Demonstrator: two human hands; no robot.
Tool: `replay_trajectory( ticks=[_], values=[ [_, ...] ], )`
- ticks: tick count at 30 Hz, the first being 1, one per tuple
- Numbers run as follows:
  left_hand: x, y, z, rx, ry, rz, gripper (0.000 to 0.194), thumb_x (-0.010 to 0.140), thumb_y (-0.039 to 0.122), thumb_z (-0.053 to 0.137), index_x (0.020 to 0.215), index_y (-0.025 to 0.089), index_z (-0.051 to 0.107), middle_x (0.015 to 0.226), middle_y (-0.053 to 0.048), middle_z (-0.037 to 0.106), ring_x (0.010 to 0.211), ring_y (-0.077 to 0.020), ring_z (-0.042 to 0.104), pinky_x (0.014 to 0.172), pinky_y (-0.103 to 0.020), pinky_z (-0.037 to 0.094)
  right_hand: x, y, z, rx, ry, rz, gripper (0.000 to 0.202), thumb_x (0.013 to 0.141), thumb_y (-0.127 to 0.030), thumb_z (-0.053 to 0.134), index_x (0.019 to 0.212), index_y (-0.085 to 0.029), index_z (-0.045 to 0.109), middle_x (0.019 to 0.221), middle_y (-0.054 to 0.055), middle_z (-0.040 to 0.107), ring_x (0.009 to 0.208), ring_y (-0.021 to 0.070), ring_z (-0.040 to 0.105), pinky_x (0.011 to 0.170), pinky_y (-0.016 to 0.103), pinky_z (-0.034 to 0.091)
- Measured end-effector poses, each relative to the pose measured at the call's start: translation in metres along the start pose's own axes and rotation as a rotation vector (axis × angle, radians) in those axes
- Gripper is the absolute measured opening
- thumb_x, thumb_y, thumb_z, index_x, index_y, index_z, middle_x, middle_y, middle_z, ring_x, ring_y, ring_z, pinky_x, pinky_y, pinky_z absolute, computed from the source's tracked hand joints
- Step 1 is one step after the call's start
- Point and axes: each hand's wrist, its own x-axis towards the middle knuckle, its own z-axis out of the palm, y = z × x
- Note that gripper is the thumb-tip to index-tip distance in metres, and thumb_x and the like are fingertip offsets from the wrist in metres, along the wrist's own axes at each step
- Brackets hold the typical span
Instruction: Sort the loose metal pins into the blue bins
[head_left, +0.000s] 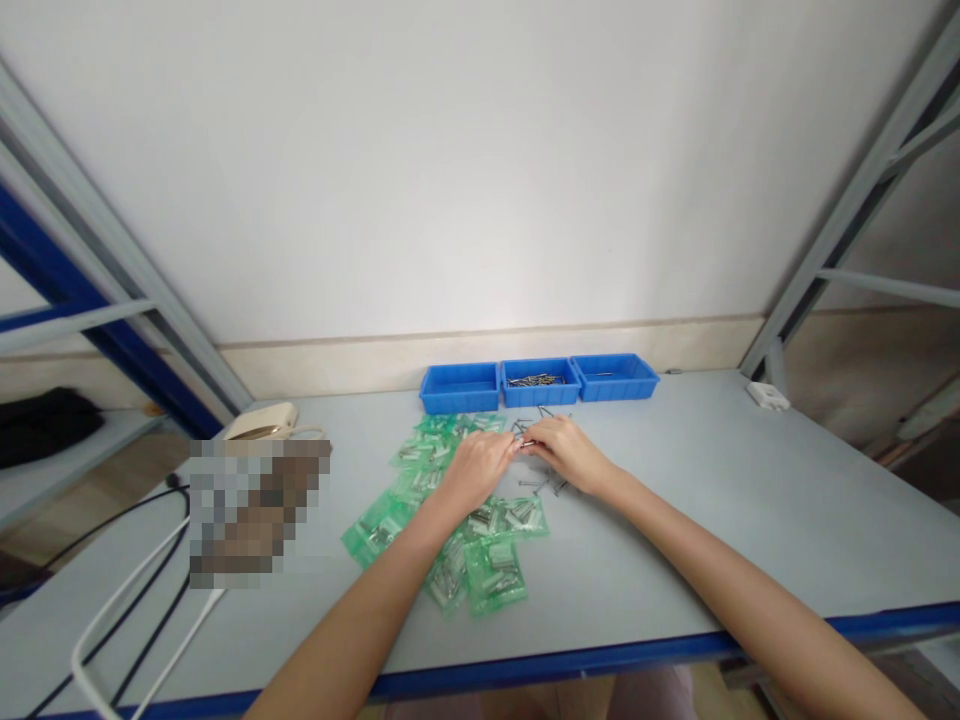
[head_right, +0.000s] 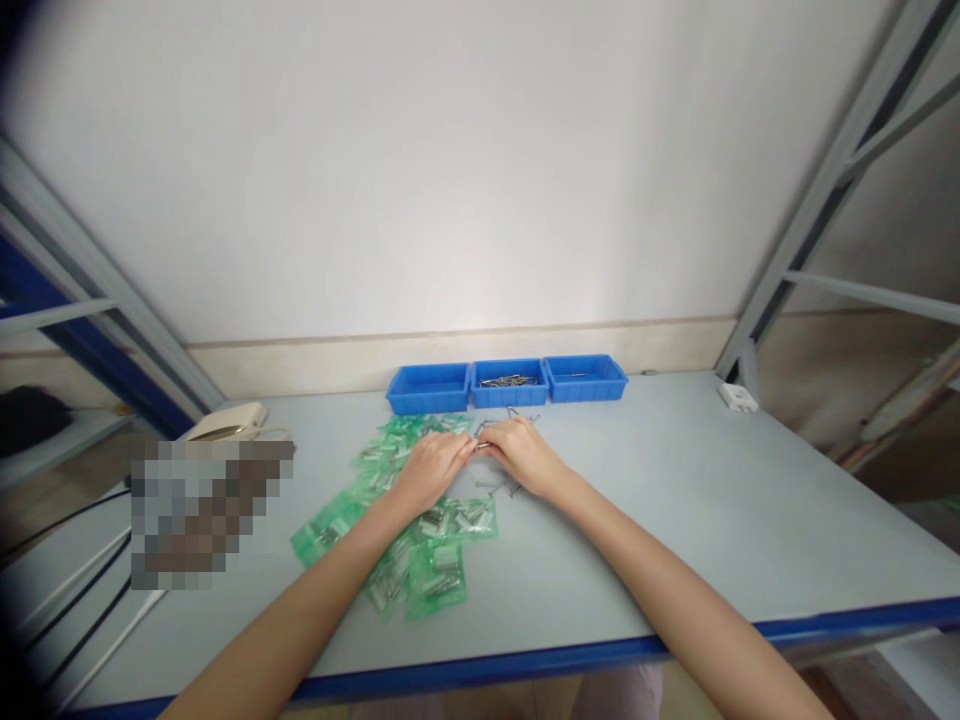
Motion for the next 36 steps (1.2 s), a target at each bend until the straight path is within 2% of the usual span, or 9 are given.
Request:
replay_trajectory(
  ticks=[8, 13, 18, 20, 23, 26, 29, 32, 36],
  values=[
    [0.0, 0.001, 0.0, -0.087, -0.024, -0.098, 0.039, 0.094, 0.032, 0.027, 0.07, 0.018, 0.055, 0.056, -0.001, 0.058, 0.06, -0.0155, 0.057, 0.063, -0.025, 0.039, -0.001, -0.004, -0.003, -0.119, -0.041, 0.002, 0.02, 0.089, -0.032, 0.045, 0.098, -0.02, 0.058, 0.085, 0.004, 0.067, 0.079, 0.0163, 0.06, 0.075, 0.029, 0.034],
    [-0.001, 0.0, 0.002, -0.328, -0.041, -0.158, 0.046, 0.094, 0.033, 0.025, 0.065, 0.018, 0.057, 0.055, 0.002, 0.06, 0.059, -0.0128, 0.058, 0.064, -0.023, 0.039, -0.001, -0.003, 0.001, -0.13, -0.039, 0.007, 0.024, 0.092, -0.029, 0.038, 0.089, -0.02, 0.06, 0.084, 0.003, 0.067, 0.078, 0.0151, 0.06, 0.075, 0.027, 0.034],
    [-0.001, -0.013, 0.0, -0.45, 0.073, -0.311, 0.055, 0.094, 0.04, 0.019, 0.071, 0.018, 0.063, 0.057, 0.001, 0.064, 0.058, -0.0126, 0.059, 0.062, -0.023, 0.039, 0.033, 0.028, -0.013, -0.256, 0.026, 0.224, 0.03, 0.092, -0.035, 0.038, 0.089, -0.021, 0.065, 0.087, 0.003, 0.068, 0.079, 0.0157, 0.059, 0.067, 0.026, 0.035],
    [-0.001, -0.017, 0.0, -0.446, 0.075, -0.345, 0.057, 0.093, 0.042, 0.019, 0.071, 0.017, 0.065, 0.057, 0.001, 0.064, 0.059, -0.013, 0.059, 0.062, -0.023, 0.039, 0.052, 0.046, -0.021, -0.299, 0.097, 0.353, 0.033, 0.092, -0.034, 0.037, 0.092, -0.02, 0.067, 0.091, 0.006, 0.067, 0.084, 0.0176, 0.058, 0.068, 0.026, 0.037],
    [-0.001, -0.019, -0.001, -0.417, 0.031, -0.343, 0.059, 0.093, 0.043, 0.018, 0.067, 0.017, 0.065, 0.057, 0.0, 0.064, 0.061, -0.0137, 0.06, 0.064, -0.024, 0.039, 0.068, 0.061, -0.029, -0.347, 0.156, 0.384, 0.033, 0.09, -0.033, 0.039, 0.095, -0.017, 0.068, 0.113, 0.012, 0.059, 0.098, 0.0237, 0.053, 0.075, 0.031, 0.037],
    [-0.001, -0.018, -0.002, -0.398, 0.006, -0.324, 0.06, 0.093, 0.043, 0.018, 0.066, 0.017, 0.065, 0.058, 0.0, 0.065, 0.064, -0.0141, 0.061, 0.065, -0.025, 0.039, 0.057, 0.057, -0.032, -0.403, 0.154, 0.335, 0.03, 0.089, -0.032, 0.041, 0.095, -0.02, 0.068, 0.108, 0.011, 0.059, 0.093, 0.022, 0.053, 0.075, 0.031, 0.037],
    [0.001, -0.015, -0.002, -0.39, 0.002, -0.308, 0.058, 0.093, 0.043, 0.019, 0.066, 0.017, 0.064, 0.058, 0.0, 0.065, 0.064, -0.0142, 0.061, 0.065, -0.025, 0.039, 0.028, 0.046, -0.027, -0.397, -0.048, 0.272, 0.02, 0.083, -0.036, 0.052, 0.084, -0.023, 0.068, 0.089, 0.005, 0.064, 0.084, 0.0196, 0.056, 0.07, 0.029, 0.036],
    [0.002, -0.013, 0.0, -0.368, -0.034, -0.286, 0.056, 0.093, 0.043, 0.021, 0.066, 0.018, 0.064, 0.058, 0.0, 0.064, 0.064, -0.0147, 0.061, 0.066, -0.025, 0.039, 0.001, 0.041, -0.018, -0.299, -0.193, 0.269, 0.014, 0.074, -0.037, 0.064, 0.083, -0.026, 0.066, 0.091, 0.002, 0.064, 0.085, 0.0195, 0.056, 0.069, 0.027, 0.035],
    [0.003, -0.011, 0.001, -0.334, -0.08, -0.27, 0.054, 0.093, 0.042, 0.024, 0.066, 0.017, 0.063, 0.058, 0.0, 0.064, 0.063, -0.0142, 0.061, 0.066, -0.024, 0.039, -0.014, 0.043, -0.008, -0.126, -0.18, 0.38, 0.007, 0.077, -0.028, 0.06, 0.079, -0.022, 0.064, 0.084, 0.0, 0.064, 0.074, 0.0146, 0.057, 0.063, 0.024, 0.035]
  ],
)
